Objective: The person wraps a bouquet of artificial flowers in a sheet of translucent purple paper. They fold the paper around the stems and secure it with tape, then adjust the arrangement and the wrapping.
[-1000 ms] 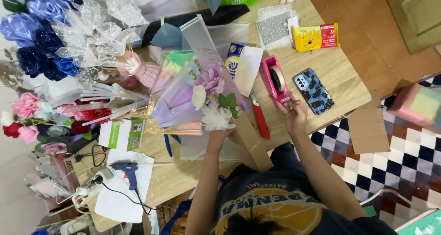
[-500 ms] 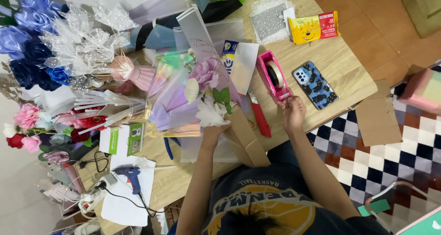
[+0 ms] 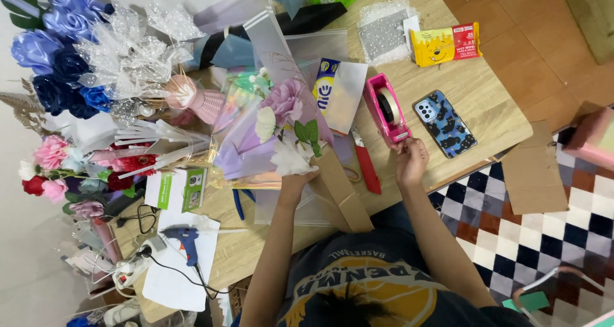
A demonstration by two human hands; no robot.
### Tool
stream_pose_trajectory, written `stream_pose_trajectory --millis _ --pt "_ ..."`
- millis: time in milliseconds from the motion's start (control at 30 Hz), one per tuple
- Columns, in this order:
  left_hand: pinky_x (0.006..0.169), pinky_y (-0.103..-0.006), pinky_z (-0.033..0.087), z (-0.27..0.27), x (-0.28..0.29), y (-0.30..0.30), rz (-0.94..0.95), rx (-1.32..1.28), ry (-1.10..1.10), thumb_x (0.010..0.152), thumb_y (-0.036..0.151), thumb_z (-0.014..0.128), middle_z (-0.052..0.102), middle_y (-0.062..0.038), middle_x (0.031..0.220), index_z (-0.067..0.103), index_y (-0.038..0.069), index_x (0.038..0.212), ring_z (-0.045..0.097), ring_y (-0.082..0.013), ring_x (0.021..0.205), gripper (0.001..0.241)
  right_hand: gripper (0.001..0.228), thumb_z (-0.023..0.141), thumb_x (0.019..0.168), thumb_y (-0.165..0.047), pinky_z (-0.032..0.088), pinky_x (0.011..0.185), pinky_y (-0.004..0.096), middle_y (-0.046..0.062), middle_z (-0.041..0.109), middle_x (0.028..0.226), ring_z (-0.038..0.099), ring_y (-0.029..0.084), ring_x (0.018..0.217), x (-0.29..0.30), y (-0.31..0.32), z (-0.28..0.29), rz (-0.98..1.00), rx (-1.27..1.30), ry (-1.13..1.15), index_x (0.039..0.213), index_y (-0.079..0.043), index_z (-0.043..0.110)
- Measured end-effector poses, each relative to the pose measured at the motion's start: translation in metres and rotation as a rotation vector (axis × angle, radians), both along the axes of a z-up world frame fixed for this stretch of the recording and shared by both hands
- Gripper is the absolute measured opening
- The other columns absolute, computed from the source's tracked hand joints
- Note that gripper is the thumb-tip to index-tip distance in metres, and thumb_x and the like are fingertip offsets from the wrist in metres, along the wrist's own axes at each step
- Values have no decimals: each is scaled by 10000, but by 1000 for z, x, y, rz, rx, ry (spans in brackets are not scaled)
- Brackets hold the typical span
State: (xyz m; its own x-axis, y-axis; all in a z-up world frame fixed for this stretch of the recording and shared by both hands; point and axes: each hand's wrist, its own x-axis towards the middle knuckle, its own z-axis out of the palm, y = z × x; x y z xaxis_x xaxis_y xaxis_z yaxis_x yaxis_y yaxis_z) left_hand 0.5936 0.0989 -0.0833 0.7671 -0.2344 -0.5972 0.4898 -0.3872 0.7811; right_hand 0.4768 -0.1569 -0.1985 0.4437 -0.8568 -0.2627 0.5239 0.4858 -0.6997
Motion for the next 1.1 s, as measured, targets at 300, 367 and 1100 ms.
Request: stream_pose_trajectory --millis 300,367,1100 --pt "1176 -512 364 -3 4 -4 -5 17 -17 647 284 1007 428 -303 1551 402 -74 1539 352 -437 1475 1136 274 659 948 -14 580 709 280 101 590 668 680 223 627 4 2 -2 -23 -10 44 733 -102 515" --pt "1174 -513 365 -6 3 -4 -5 7 -18 654 274 1002 427 -304 1551 399 -76 1540 351 -438 1475 1127 280 658 942 -7 576 709 284 103 585 661 674 225 622 3 3 0 -23 -11 50 724 -100 509" --pt "1160 -522 392 -84 65 9 36 -292 -28 698 350 967 450 -331 1491 362 -121 1514 389 -424 1435 1120 181 865 761 -34 564 826 331 29 770 856 721 199 792 -17 11 242 699 -1311 323 905 -135 822"
